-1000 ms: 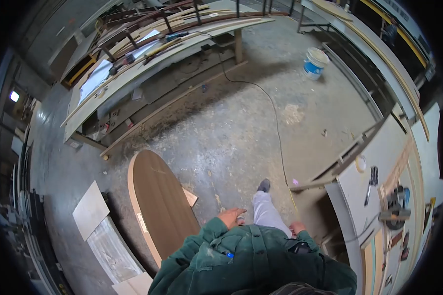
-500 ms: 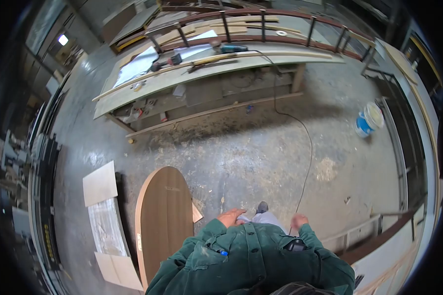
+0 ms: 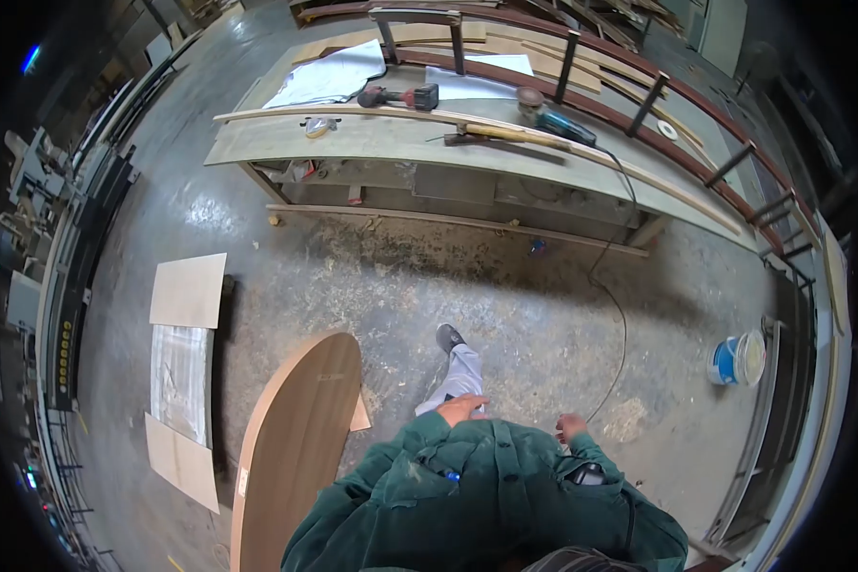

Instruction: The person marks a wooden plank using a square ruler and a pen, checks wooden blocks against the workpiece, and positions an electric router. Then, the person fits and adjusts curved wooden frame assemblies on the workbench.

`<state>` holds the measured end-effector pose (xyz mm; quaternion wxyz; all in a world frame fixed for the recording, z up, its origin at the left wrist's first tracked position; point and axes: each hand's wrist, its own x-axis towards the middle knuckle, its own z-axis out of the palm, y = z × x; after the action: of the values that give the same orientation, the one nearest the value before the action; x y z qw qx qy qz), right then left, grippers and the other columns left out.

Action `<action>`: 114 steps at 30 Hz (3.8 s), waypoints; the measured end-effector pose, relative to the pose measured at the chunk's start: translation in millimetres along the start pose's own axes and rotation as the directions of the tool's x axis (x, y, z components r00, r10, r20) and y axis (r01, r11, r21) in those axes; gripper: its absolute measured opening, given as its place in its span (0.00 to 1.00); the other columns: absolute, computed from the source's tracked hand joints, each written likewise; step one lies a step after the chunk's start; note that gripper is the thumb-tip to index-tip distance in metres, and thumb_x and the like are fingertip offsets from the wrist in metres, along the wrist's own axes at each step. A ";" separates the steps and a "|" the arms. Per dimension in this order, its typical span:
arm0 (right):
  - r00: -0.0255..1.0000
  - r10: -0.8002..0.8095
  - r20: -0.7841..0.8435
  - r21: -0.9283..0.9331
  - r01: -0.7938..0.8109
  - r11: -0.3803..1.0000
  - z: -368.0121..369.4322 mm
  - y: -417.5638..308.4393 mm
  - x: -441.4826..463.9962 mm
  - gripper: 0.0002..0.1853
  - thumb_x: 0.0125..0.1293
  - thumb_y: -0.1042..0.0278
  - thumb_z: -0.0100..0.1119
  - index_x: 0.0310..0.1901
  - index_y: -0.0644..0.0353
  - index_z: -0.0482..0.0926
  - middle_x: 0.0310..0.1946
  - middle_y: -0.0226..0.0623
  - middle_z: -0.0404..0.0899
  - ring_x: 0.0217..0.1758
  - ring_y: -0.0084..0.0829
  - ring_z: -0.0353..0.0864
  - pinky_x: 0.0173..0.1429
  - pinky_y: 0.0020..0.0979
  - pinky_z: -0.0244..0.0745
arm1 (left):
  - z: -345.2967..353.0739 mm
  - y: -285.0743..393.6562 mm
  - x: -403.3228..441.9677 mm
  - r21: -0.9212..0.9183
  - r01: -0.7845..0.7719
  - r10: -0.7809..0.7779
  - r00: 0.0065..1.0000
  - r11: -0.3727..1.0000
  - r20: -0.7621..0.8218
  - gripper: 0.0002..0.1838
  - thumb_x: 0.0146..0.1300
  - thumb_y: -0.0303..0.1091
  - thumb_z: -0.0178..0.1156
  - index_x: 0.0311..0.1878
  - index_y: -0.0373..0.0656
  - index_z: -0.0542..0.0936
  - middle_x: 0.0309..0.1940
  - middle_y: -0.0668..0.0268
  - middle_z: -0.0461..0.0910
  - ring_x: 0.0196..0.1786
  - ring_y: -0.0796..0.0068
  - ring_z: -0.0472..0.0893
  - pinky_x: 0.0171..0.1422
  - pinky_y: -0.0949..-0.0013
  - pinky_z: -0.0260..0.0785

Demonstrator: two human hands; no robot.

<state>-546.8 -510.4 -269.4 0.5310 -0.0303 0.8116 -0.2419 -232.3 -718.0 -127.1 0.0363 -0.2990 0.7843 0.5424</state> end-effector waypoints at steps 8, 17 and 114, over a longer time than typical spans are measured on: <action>0.994 -0.087 0.066 -0.296 0.103 0.950 29.5 -182.0 63.9 0.10 0.65 0.63 0.54 0.41 0.59 0.80 0.27 0.33 0.81 0.23 0.27 0.78 0.25 0.30 0.74 | -179.0 -16.2 78.4 0.057 0.073 -0.061 0.981 0.996 -0.184 0.27 0.61 0.42 0.60 0.62 0.46 0.70 0.56 0.52 0.73 0.59 0.50 0.73 0.63 0.57 0.65; 0.632 -0.773 0.059 -0.265 0.756 0.598 126.3 -501.9 40.0 0.17 0.62 0.61 0.60 0.50 0.62 0.79 0.38 0.42 0.83 0.38 0.30 0.82 0.45 0.29 0.76 | -322.5 -49.1 107.1 0.042 0.262 -0.236 0.918 0.964 -0.318 0.27 0.61 0.45 0.60 0.62 0.48 0.70 0.56 0.52 0.73 0.61 0.50 0.71 0.64 0.58 0.65; 0.815 0.033 -0.579 -0.072 -0.092 0.993 577.9 -279.5 82.1 0.12 0.60 0.58 0.49 0.35 0.51 0.80 0.38 0.38 0.81 0.43 0.40 0.79 0.47 0.42 0.75 | -595.2 -9.6 264.4 0.071 -0.509 0.170 0.411 0.858 0.896 0.25 0.62 0.30 0.62 0.62 0.39 0.70 0.48 0.57 0.76 0.51 0.66 0.77 0.58 0.68 0.68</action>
<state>-134.0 -990.2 -404.6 0.2662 0.0453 0.9454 -0.1824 -284.8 -1353.1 7.5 0.3621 0.1941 0.7805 0.4712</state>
